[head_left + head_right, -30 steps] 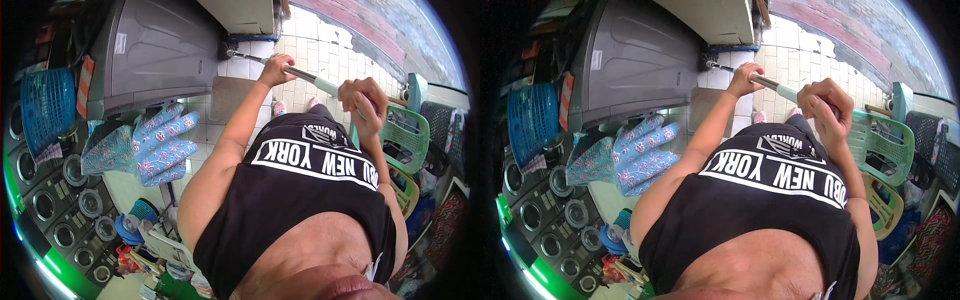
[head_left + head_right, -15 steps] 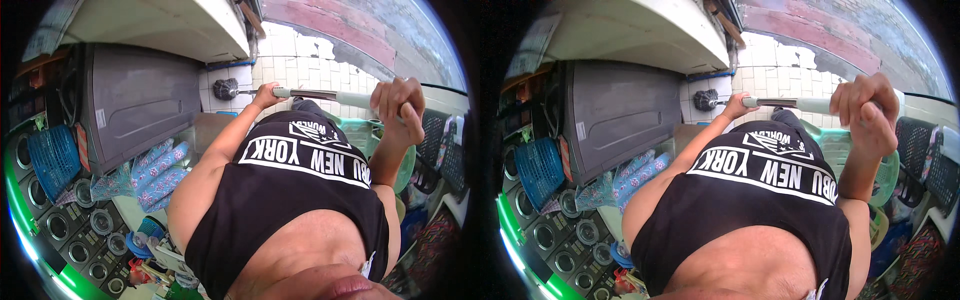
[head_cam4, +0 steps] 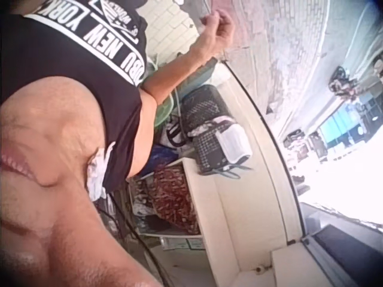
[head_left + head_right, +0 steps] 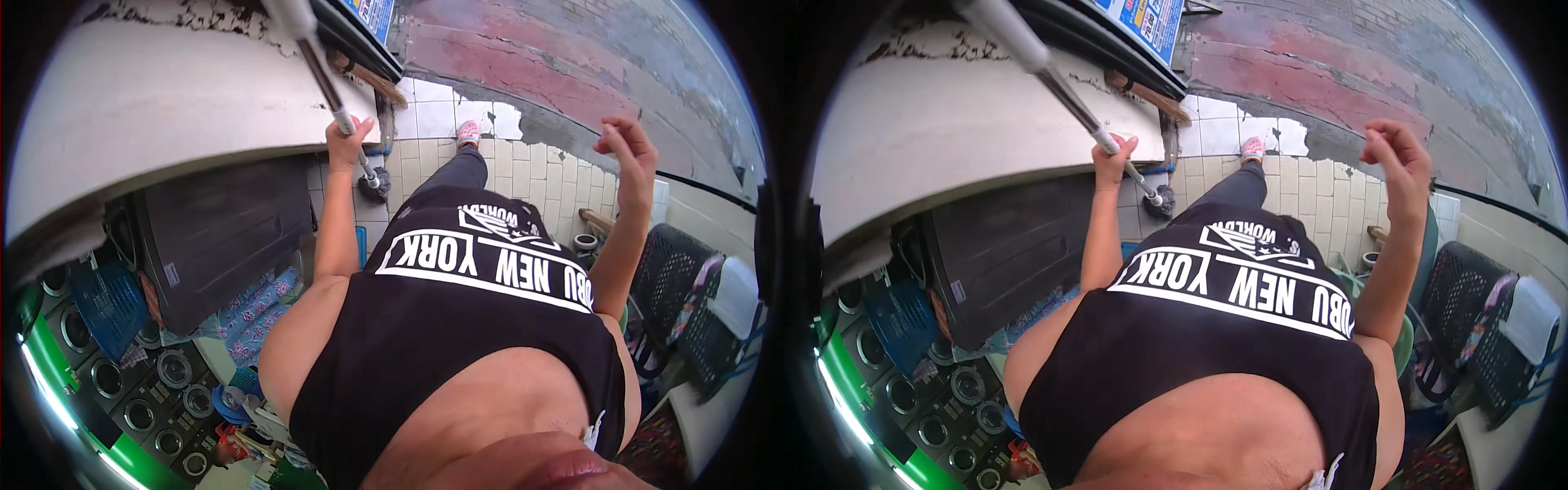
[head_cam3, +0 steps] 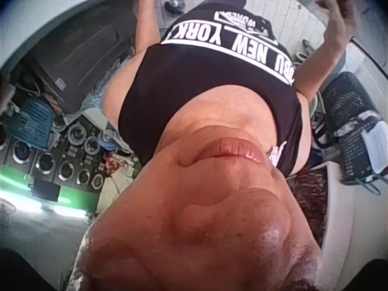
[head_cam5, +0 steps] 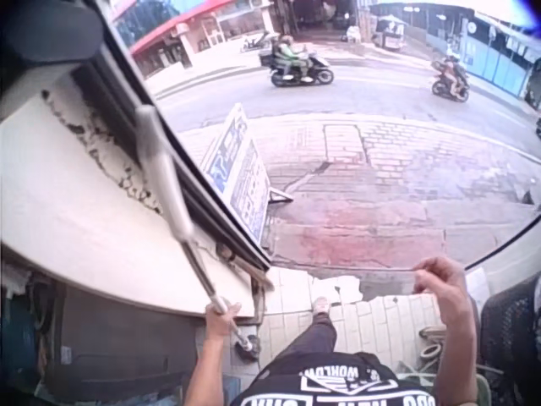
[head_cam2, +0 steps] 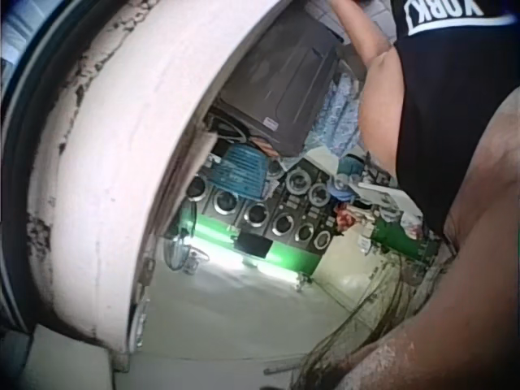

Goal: Mopping the floor inside a laundry shop.

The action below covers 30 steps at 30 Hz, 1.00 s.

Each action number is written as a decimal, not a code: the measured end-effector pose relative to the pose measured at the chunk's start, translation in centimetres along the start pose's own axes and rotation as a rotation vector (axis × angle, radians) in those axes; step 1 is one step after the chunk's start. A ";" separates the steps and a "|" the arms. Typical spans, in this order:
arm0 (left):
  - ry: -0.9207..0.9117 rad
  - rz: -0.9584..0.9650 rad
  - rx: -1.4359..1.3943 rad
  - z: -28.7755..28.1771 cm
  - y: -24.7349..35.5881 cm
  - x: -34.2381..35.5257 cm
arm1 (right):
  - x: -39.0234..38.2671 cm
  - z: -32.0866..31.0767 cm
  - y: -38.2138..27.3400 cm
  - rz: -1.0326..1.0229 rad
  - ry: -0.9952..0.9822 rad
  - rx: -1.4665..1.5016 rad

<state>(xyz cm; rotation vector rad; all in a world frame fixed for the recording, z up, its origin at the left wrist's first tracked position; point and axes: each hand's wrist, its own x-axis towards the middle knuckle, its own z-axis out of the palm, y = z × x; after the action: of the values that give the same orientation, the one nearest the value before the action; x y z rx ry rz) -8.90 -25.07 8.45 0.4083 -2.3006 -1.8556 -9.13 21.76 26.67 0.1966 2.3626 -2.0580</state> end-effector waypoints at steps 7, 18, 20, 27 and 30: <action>-0.090 -0.008 -0.078 8.3 6.3 12.4 | 9.6 -2.5 -0.5 -0.080 -0.138 -0.698; -0.594 0.214 -0.011 34.4 16.7 27.9 | 28.0 -6.1 -6.4 -0.229 -0.134 -0.369; -0.710 0.226 -0.018 40.2 18.2 30.3 | 33.7 -6.5 -7.4 -0.418 -0.158 -0.116; -0.916 0.408 0.034 51.4 22.5 34.9 | 46.0 -9.3 -16.2 -0.778 -0.552 0.296; -1.032 0.517 0.038 54.1 23.3 39.2 | 49.2 -7.3 -19.3 -0.954 -0.757 0.346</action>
<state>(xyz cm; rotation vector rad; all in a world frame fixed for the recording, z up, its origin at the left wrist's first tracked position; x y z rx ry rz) -64.52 17.84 17.42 -1.3142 -2.5503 -1.9394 -59.22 30.99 42.57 -1.6599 1.6985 -2.1629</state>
